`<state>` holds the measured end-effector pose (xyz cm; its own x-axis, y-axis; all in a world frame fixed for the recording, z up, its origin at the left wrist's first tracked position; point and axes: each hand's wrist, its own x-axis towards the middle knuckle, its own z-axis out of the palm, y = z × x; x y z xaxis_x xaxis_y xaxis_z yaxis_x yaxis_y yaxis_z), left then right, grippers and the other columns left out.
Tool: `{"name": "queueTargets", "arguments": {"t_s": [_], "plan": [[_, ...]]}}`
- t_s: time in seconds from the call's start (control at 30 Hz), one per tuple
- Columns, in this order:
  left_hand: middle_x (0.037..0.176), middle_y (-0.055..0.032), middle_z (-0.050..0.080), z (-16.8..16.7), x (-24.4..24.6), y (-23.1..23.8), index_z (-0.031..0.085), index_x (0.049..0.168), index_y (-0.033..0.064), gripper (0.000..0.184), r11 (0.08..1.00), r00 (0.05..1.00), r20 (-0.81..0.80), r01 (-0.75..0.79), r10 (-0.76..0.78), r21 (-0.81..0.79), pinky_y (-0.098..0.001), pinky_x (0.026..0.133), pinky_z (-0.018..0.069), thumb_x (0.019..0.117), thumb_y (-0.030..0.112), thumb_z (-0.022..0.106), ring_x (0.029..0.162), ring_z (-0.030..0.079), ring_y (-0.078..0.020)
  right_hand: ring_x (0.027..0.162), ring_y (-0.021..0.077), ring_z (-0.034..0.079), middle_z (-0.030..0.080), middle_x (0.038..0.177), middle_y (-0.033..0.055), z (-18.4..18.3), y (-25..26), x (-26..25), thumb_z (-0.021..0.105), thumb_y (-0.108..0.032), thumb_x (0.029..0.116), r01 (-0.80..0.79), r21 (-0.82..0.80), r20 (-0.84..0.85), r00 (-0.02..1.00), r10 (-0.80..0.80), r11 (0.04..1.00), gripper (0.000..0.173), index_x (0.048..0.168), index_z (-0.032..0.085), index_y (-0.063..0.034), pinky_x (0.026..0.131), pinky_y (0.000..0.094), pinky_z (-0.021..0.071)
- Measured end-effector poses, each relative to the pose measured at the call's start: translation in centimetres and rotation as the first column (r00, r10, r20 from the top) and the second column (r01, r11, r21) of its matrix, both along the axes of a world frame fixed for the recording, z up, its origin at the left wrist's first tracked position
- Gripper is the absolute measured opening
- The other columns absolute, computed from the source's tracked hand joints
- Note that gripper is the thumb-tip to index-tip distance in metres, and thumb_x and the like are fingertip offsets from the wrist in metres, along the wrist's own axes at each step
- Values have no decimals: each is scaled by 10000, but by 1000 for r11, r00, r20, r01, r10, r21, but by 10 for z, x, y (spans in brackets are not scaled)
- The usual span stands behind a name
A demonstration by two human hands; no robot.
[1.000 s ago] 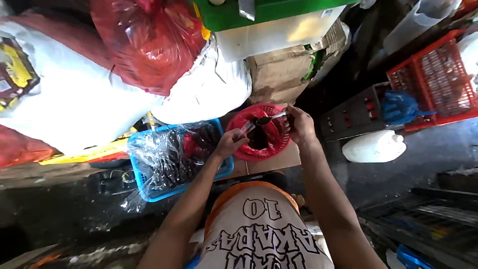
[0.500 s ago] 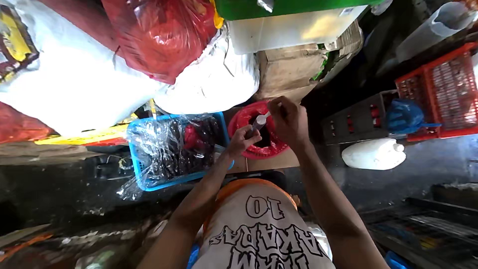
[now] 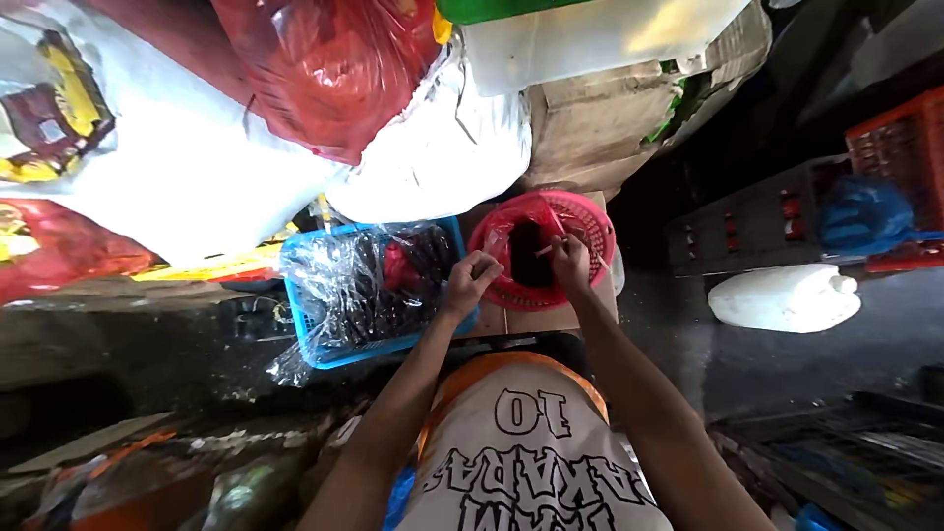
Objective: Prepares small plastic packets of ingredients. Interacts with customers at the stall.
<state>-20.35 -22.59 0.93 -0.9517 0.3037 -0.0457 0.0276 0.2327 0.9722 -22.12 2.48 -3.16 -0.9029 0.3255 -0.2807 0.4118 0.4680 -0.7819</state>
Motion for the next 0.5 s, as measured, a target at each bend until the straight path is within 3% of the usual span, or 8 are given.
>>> {"name": "queueTargets", "arguments": {"t_s": [0.13,0.2,0.3,0.5], "plan": [[894,-23,660,-5,6,-2,688,1073,121,158,1000,1000,0,-6,6,-26,-284,620,517,992,256,681,700,595,-113,743,262,710,735,892,129,-11,0,0,469,-392,1073,68,-193,165,986,-36,979,421,1139,697,-43,726,508,599],[919,-26,680,-14,5,-2,691,1063,122,152,1000,1000,-26,-4,3,-26,-319,659,554,977,247,703,746,632,-128,660,215,670,718,851,109,-1,-1,-2,478,-382,1078,121,-286,251,967,-47,951,409,1137,686,-36,635,429,581],[976,-30,711,-21,1,-4,701,1053,102,147,999,999,-37,27,-28,-28,-366,768,595,960,212,726,849,679,-139,592,150,613,698,808,71,4,-2,-3,526,-376,1062,248,-441,321,941,-106,863,367,1116,679,-47,536,326,521],[950,-27,703,-24,-2,-5,701,1031,103,133,998,998,-31,57,-58,-37,-349,741,586,956,208,729,812,667,-132,515,106,549,659,726,41,24,9,4,558,-347,1047,375,-651,332,923,-197,660,307,1060,680,-66,444,250,441]]}}
